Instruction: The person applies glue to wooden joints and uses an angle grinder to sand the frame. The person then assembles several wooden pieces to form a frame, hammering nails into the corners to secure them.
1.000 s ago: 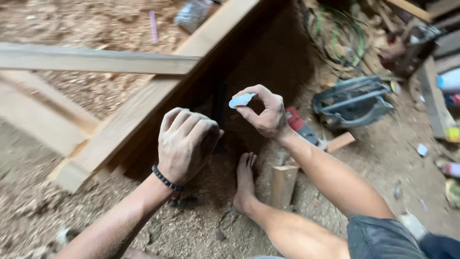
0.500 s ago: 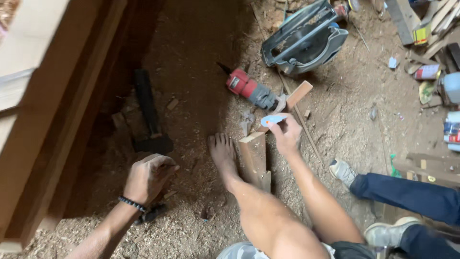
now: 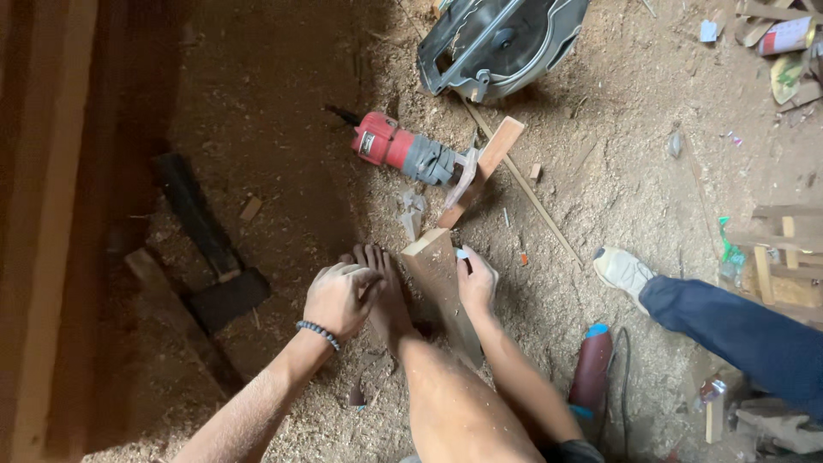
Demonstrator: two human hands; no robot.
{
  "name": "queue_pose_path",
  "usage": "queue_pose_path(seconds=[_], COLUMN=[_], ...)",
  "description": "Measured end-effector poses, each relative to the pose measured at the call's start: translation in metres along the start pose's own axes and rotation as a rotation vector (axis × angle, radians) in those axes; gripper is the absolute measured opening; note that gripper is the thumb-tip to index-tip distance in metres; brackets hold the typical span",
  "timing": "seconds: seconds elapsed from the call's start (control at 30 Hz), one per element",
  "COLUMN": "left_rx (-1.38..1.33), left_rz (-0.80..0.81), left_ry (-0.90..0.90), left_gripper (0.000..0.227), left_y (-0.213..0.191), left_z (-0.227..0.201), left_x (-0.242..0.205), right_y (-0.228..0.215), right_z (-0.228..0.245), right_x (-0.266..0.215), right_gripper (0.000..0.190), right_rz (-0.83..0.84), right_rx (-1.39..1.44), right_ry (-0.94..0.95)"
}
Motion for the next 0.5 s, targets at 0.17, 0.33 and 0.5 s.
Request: queue_pose_path(seconds=[0.17,0.33,0.5], left_rx=[-0.024,0.035,0.082], left_rz=[0.107,0.110,0.072], left_ry=[-0.046,-0.088,-0.132], left_gripper=[0.019,0.023,0.028], left_y=[0.003,0.010,-0.032], left_z=[0.004,0.023,0.005], left_x=[0.002,0.010,0.053], right_y=[0.009,-0.014,-0.030], right_z=[-0.019,0.023,0.157], right_x=[-0.007,0.023,0.094], right_gripper=[0.036,0.038,0.007], right_rz=[0.141,-0.074,-0.161], right_rx=[-0.029,0.053,0.299], right_ry=[-0.001,-0.066,-0.317])
Point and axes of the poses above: each hand's wrist, its own x-axis towards the middle knuckle, its own y-axis out of the palm, z = x × y, the point moved 6 cm from there along x, towards the middle knuckle, and after that the axes turned 1 degree about y, right-handed, at the moved point
